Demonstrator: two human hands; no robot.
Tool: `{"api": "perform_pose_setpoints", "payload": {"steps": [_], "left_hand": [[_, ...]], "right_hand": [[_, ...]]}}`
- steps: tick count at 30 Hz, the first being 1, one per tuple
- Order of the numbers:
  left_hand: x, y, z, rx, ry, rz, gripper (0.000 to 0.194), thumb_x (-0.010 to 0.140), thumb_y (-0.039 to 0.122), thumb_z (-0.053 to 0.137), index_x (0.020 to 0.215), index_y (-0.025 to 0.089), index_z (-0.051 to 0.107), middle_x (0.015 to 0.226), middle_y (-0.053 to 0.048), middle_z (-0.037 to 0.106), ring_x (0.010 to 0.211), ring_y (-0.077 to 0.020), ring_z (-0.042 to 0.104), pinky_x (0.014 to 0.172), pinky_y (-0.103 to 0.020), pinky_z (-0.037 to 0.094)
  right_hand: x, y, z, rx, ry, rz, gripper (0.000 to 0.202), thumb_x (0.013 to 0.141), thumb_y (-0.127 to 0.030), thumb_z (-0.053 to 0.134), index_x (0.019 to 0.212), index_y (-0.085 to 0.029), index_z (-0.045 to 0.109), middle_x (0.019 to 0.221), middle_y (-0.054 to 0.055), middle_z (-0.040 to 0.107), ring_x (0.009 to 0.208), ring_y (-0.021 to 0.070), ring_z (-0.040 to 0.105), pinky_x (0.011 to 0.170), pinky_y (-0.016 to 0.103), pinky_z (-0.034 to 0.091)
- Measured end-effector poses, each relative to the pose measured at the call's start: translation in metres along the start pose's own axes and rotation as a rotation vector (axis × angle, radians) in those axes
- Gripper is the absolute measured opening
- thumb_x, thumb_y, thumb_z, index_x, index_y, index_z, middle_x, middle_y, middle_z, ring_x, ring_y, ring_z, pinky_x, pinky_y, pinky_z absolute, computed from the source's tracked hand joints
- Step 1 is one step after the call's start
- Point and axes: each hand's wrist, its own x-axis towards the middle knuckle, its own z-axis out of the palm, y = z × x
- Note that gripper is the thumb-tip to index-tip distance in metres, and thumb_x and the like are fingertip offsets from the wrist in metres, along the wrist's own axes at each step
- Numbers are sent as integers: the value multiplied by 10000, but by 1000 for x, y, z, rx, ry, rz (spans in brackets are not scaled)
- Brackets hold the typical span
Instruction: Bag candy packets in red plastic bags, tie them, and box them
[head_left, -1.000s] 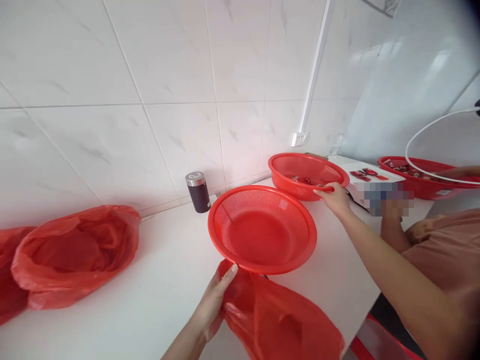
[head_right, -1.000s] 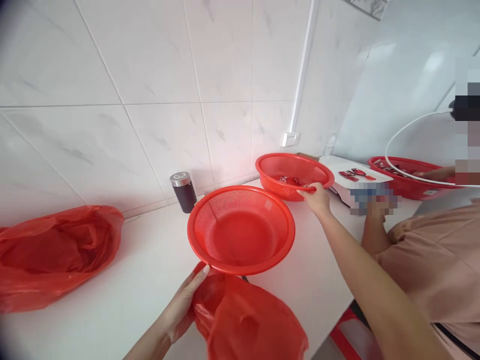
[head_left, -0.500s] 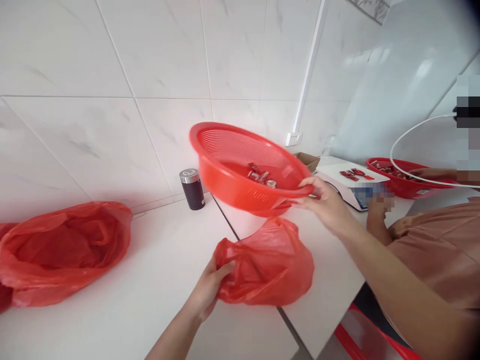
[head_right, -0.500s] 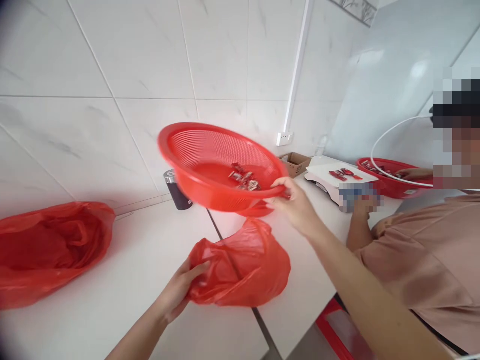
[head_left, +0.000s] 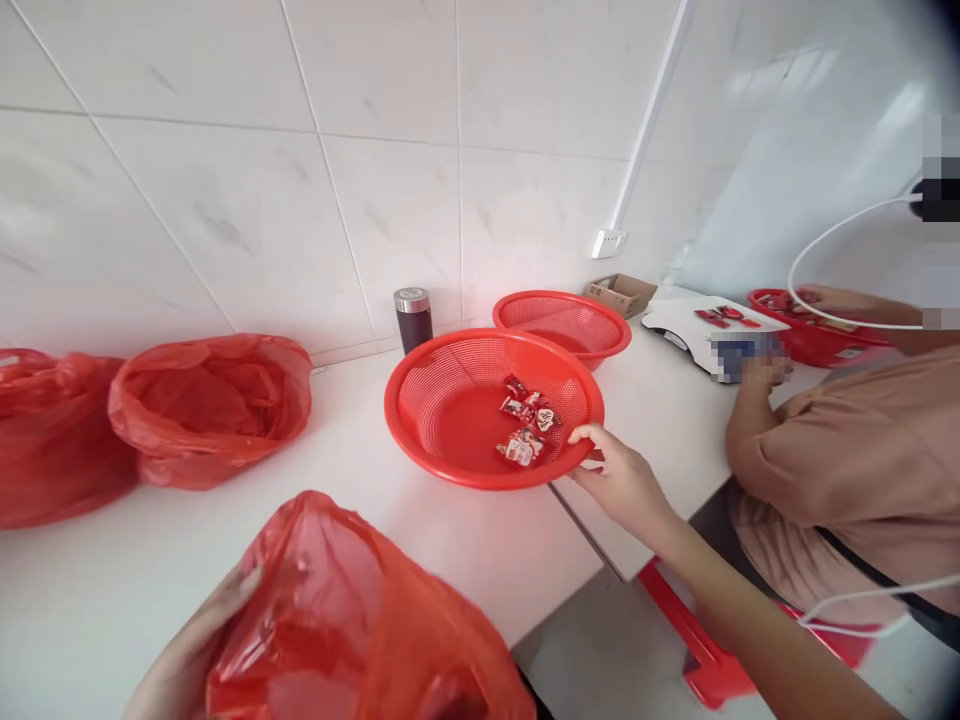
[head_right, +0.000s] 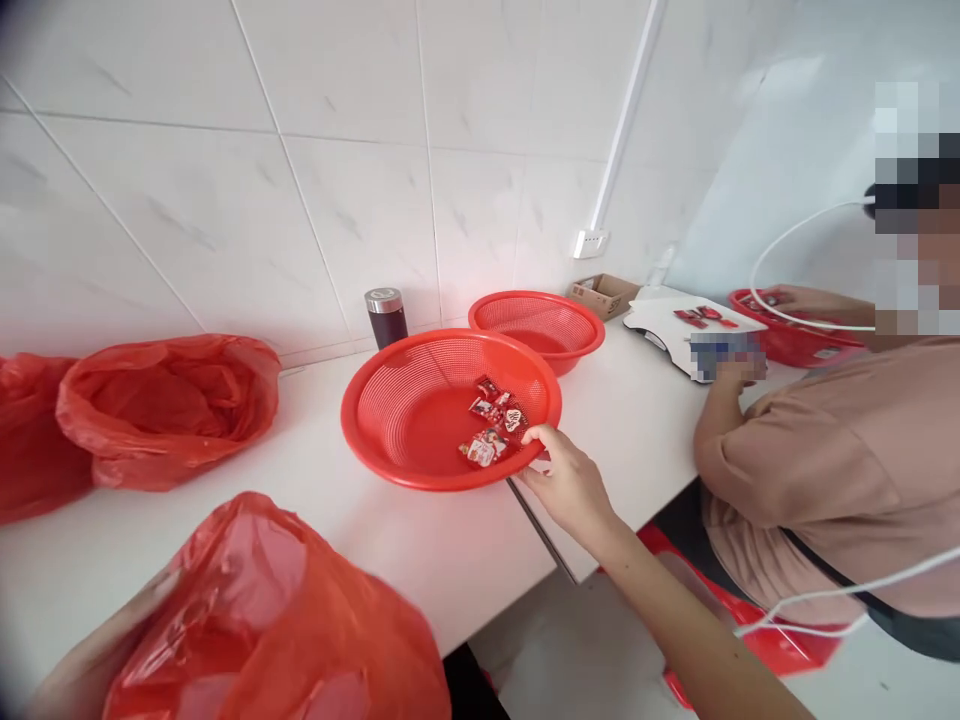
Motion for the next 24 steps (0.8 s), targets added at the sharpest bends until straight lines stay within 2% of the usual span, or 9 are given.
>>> {"api": "perform_pose_setpoints", "payload": {"steps": [2,4,7,10,13,15,17,20,24], "left_hand": [[1,8,0,-19,10,36,820,652,348,774,1398,371,433,887,21,776,818,-282,730,623,-303,617],[2,17,-2,-24,34,60,808,650,314,769,1386,378,442,868,46,776,750,-249,731,561,-263,606],[0,24,-8,2,50,89,742,660,308,749,1351,372,485,766,61,769,774,-252,725,537,-257,599],[-2,22,-12,4,30,100,635,702,304,721,1305,360,533,881,51,774,924,-265,702,671,-283,609],[-5,13,-10,-14,16,115,559,713,283,724,1246,367,577,1012,55,755,905,-250,704,682,-276,609],[-6,8,-7,-24,7,116,545,709,277,734,1225,373,587,1036,56,748,878,-242,709,670,-268,608],[-8,5,-5,-34,-10,113,545,695,273,754,1208,363,592,1022,46,748,855,-234,712,670,-265,606],[-10,5,-1,-41,-19,116,515,652,231,785,1136,304,624,945,17,751,772,-208,713,627,-245,600],[-15,9,8,-49,1,110,484,675,212,765,1132,289,626,977,0,737,777,-198,705,646,-262,603]], "right_hand": [[-8,-3,-6,-305,2,39,247,835,-418,526,1046,-291,548,838,9,666,760,236,649,690,349,462],[-11,-12,-18,-463,-114,70,296,834,-451,532,1080,-290,571,686,1,650,658,238,643,632,337,442],[-3,-35,-41,-307,-446,94,524,782,-508,614,1252,-298,518,606,-18,641,518,189,604,526,285,419],[24,-53,-54,-134,-525,11,606,810,-545,573,1353,-307,447,659,-11,657,571,170,620,514,255,422],[58,-53,-37,-260,-592,-107,656,757,-485,638,1364,-318,454,897,28,684,695,172,644,590,260,448],[76,-44,-13,-426,-721,-156,749,658,-386,722,1360,-319,469,1102,65,642,815,201,650,635,272,453],[86,-33,11,-551,-760,-181,737,602,-283,735,1307,-301,522,1199,89,589,948,248,629,673,289,453],[97,-19,28,-597,-722,-171,597,570,-233,737,1152,-240,601,1092,102,617,954,289,620,680,318,452],[114,-29,10,-518,-671,-141,403,667,-350,716,1016,-207,575,930,78,648,817,230,635,672,307,464]]}}
